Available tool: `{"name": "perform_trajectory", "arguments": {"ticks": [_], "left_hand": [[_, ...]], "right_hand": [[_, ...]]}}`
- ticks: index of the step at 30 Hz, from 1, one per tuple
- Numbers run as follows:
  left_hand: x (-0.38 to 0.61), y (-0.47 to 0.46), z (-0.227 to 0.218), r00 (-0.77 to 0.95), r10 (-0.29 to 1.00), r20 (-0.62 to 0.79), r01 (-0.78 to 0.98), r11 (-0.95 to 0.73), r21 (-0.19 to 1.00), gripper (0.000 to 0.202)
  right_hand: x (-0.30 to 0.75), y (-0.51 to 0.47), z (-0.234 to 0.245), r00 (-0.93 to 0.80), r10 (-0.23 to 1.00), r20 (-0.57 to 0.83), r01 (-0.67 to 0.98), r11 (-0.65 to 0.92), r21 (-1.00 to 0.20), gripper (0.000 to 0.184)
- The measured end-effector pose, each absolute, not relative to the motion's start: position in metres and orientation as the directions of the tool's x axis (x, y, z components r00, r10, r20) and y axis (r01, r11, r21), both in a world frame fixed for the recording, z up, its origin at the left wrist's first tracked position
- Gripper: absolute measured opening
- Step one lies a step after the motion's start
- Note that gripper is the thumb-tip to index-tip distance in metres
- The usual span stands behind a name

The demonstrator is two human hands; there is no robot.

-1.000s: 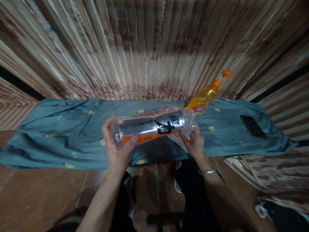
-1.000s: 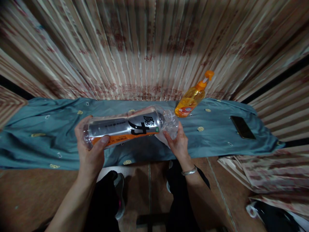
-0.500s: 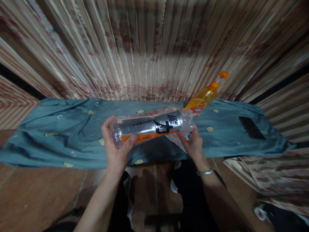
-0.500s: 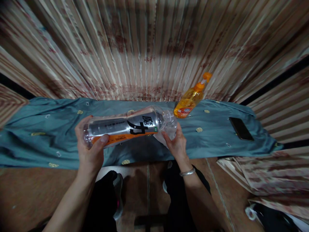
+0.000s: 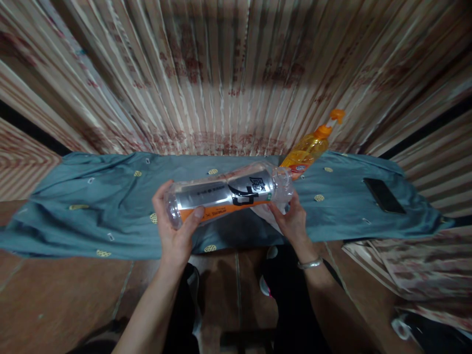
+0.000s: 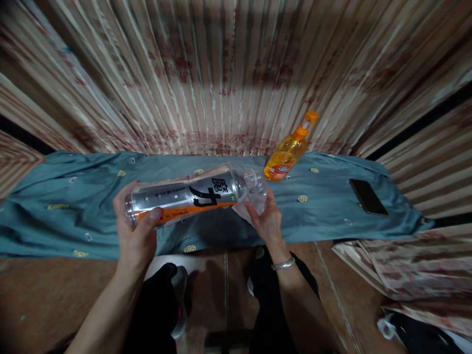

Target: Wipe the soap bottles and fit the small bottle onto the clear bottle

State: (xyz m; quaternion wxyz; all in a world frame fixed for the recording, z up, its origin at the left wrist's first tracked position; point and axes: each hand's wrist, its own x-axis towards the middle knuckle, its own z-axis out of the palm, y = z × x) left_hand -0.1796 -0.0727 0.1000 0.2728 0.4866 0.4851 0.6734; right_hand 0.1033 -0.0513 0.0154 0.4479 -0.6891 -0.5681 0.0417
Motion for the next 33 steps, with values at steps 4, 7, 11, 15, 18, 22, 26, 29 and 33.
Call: {"name": "perform_trajectory", "arguments": {"ticks": [4,7,11,15,18,22,26,29,33], "left_hand": [[-0.180,-0.075,0.100,-0.383,0.827,0.412,0.164,-0.379,0.911,0.076],[-0.180,-0.077,0.101,-0.380,0.830,0.408,0.176,-0.368,0.913,0.075],[-0.178,-0.079,0.104,-0.395,0.831,0.392,0.160,-0.358,0.920,0.078],[-0.179,-0.079,0.104,-0.385,0.828,0.407,0.176,-0.367,0.913,0.075],[-0.183,-0.078,0.100,-0.374,0.827,0.418,0.180,-0.378,0.908,0.074],[-0.187,-0.074,0.097,-0.357,0.837,0.415,0.185,-0.372,0.909,0.076],[-0.189,-0.073,0.096,-0.354,0.832,0.427,0.178,-0.388,0.904,0.078],[-0.188,-0.073,0.096,-0.350,0.831,0.432,0.172,-0.396,0.902,0.080],[-0.189,-0.073,0.096,-0.346,0.834,0.429,0.156,-0.400,0.903,0.076]], "right_hand": [[0.103,-0.051,0.015,0.346,0.820,0.457,0.750,0.051,-0.659,0.087],[0.103,-0.051,0.015,0.336,0.814,0.473,0.760,0.063,-0.647,0.084],[0.102,-0.051,0.014,0.335,0.806,0.488,0.771,0.063,-0.634,0.083],[0.101,-0.051,0.015,0.325,0.806,0.495,0.771,0.078,-0.633,0.083],[0.101,-0.051,0.016,0.334,0.811,0.480,0.766,0.063,-0.639,0.083],[0.101,-0.051,0.017,0.330,0.824,0.460,0.759,0.057,-0.648,0.085],[0.103,-0.052,0.016,0.315,0.828,0.464,0.758,0.074,-0.648,0.087],[0.104,-0.051,0.014,0.310,0.831,0.461,0.759,0.076,-0.646,0.088],[0.105,-0.051,0.013,0.311,0.825,0.472,0.761,0.082,-0.644,0.088]]}}
